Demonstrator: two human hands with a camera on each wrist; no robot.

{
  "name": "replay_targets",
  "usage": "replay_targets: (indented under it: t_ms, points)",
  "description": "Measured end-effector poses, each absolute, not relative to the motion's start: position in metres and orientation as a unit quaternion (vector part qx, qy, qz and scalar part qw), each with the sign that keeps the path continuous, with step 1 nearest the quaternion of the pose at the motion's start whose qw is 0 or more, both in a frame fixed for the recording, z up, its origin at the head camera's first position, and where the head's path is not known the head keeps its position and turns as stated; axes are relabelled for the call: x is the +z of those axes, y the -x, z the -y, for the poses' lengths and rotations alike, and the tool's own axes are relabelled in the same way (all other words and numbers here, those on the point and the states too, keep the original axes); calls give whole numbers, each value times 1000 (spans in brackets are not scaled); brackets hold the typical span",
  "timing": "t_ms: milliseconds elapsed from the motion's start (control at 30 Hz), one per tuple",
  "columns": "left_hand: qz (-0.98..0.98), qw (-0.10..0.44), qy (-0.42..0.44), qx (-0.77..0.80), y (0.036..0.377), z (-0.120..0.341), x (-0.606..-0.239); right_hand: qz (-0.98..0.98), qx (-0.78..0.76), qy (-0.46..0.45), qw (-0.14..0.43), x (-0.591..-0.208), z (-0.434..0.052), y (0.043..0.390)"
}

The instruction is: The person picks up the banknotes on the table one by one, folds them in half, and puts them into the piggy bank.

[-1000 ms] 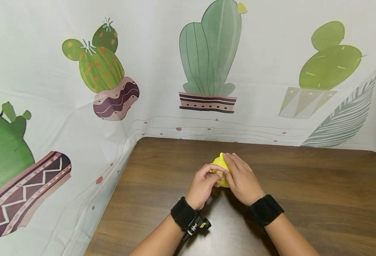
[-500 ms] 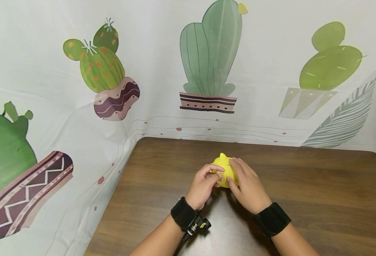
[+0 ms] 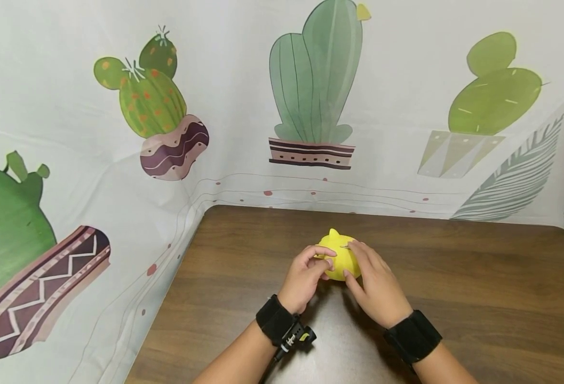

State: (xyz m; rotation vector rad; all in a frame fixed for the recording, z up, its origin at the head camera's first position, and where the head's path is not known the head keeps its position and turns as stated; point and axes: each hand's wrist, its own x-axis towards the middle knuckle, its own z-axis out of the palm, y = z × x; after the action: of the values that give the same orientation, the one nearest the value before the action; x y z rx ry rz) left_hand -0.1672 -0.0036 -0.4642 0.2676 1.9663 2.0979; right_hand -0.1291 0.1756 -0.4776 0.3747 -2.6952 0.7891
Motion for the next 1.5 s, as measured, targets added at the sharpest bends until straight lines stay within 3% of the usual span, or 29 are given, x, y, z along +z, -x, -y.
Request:
replay_targets:
  t_ms: [733, 1233, 1500]
  points:
    - [-671, 125, -92, 725, 169, 3, -467, 940, 255, -134, 181, -489, -175, 131]
    - [-671, 127, -89, 725, 169, 3, -467, 939, 273, -122, 170, -486, -177, 134]
    - [-672, 125, -92, 724, 170, 3, -468, 939, 248, -122, 204, -488, -174, 137]
